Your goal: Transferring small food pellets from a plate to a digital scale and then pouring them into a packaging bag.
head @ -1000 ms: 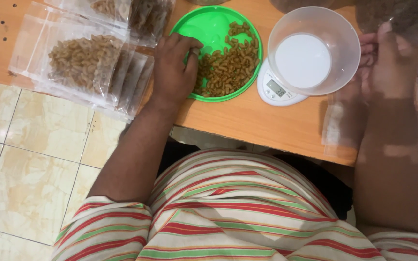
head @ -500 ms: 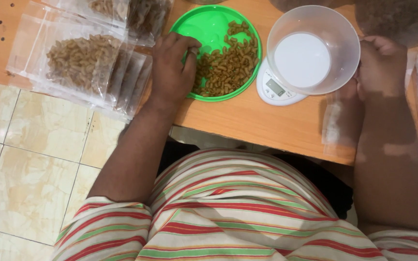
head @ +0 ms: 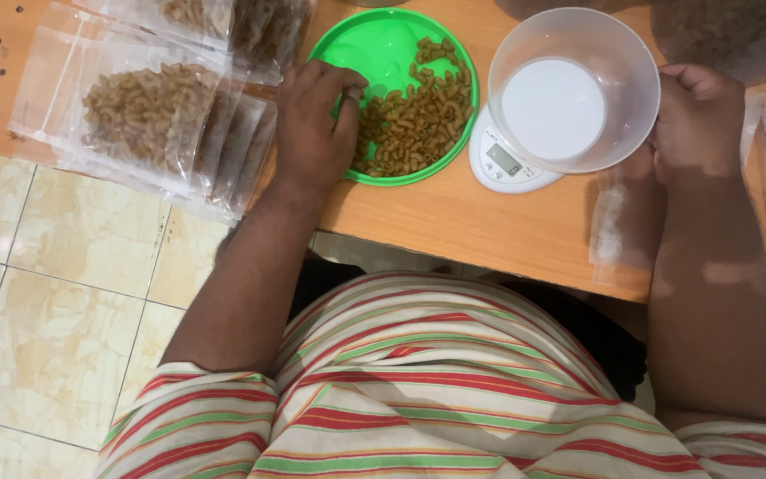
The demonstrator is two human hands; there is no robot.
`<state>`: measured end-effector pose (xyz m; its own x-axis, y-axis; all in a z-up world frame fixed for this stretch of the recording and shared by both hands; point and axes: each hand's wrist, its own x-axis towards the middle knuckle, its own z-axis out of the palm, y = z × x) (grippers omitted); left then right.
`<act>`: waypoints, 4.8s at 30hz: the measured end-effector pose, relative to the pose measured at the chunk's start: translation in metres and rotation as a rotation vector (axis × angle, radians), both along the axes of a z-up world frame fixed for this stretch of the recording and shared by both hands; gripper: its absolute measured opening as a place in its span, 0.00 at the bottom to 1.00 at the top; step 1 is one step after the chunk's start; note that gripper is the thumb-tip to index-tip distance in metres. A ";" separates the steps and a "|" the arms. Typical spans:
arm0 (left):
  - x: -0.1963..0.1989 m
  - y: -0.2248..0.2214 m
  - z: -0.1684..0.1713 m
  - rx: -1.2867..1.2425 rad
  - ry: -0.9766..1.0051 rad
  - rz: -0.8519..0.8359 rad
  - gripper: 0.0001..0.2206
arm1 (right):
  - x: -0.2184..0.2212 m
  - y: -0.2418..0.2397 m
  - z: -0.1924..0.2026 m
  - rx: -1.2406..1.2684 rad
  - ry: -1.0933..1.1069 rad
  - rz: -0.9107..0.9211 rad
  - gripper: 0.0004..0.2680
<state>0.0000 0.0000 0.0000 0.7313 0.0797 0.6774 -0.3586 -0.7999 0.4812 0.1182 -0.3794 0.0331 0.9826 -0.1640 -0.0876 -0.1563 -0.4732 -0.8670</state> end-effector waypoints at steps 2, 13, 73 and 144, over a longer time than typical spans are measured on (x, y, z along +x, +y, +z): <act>0.000 0.000 0.000 0.006 0.001 -0.004 0.08 | -0.001 0.000 0.000 -0.009 -0.003 0.002 0.02; 0.008 0.002 -0.015 0.138 0.099 0.038 0.10 | 0.003 -0.005 -0.005 -0.042 -0.025 0.039 0.02; -0.024 -0.116 0.018 0.563 -0.230 -0.197 0.06 | 0.012 -0.011 -0.008 0.013 -0.002 0.090 0.05; 0.087 -0.113 0.099 0.194 0.327 -0.448 0.04 | -0.002 0.002 0.024 0.103 0.110 0.139 0.04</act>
